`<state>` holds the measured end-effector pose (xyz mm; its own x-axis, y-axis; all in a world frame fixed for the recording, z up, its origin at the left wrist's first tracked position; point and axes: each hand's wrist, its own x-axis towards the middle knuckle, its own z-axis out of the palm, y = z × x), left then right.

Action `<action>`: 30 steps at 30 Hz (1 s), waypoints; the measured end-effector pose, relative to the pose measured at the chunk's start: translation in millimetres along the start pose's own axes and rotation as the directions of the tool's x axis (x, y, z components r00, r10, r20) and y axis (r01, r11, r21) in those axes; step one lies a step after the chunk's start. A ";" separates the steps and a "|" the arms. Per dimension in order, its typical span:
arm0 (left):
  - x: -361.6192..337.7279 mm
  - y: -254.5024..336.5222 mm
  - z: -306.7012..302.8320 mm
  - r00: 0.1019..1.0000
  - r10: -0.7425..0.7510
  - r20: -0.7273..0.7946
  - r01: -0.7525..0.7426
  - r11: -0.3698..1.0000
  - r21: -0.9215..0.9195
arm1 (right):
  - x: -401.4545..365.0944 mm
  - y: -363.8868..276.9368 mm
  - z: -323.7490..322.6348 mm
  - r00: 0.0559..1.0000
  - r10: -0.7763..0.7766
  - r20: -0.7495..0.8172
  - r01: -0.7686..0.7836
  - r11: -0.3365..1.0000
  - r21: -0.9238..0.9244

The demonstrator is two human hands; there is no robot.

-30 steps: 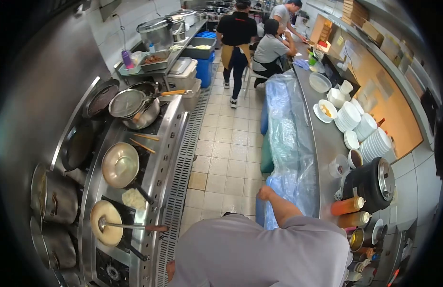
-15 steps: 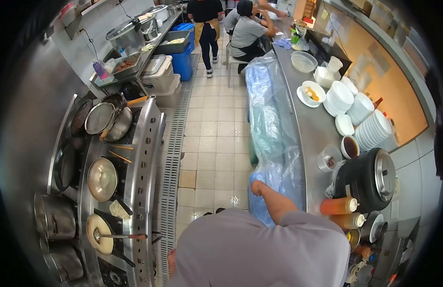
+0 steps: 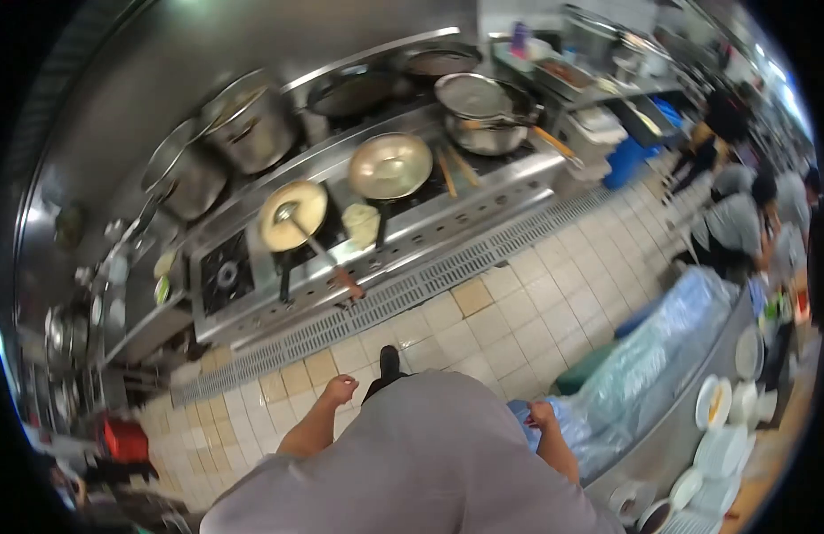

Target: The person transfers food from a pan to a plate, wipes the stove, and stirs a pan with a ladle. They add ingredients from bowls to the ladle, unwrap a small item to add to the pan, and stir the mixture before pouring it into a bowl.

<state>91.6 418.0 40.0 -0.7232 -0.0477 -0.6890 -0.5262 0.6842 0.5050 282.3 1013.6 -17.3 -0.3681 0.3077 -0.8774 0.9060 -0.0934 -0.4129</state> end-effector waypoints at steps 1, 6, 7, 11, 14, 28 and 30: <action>-8.8 -0.2 0.2 1.000 -0.023 -0.021 0.023 0.999 -0.033 | -0.9 0.6 -0.2 0.999 -0.033 -0.027 0.032 0.998 -0.049; -44.5 61.9 1.2 0.995 0.093 -0.043 -0.103 0.916 -0.389 | 8.9 -23.0 -5.6 0.992 -0.119 -0.038 0.113 0.984 -0.140; -46.3 84.5 -2.9 0.979 0.204 -0.014 -0.183 0.844 -0.505 | 5.7 -30.5 -3.4 0.987 -0.149 -0.058 0.142 0.985 -0.099; -40.4 216.1 -36.5 0.864 0.503 0.031 -0.354 0.649 -0.673 | 26.7 -52.2 -0.3 0.984 -0.171 -0.050 0.167 0.983 -0.072; -9.6 307.6 -85.6 0.818 0.575 0.038 -0.428 0.650 -0.628 | 14.7 -65.2 1.3 0.968 -0.250 0.005 0.249 0.961 -0.120; 199.9 383.5 -82.3 0.960 0.145 0.242 0.121 0.563 -0.818 | -69.4 79.4 46.3 0.965 -0.124 -0.232 0.147 0.986 0.083; 190.6 405.9 -101.4 0.953 0.178 0.244 0.098 0.582 -0.807 | -69.2 103.6 62.4 0.970 -0.071 -0.231 0.096 0.990 0.101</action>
<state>-305.2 612.8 166.3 -0.6738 0.2539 -0.6939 -0.7383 -0.1938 0.6460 388.6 923.5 -14.6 -0.3731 0.5240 -0.7656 0.8405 -0.1585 -0.5180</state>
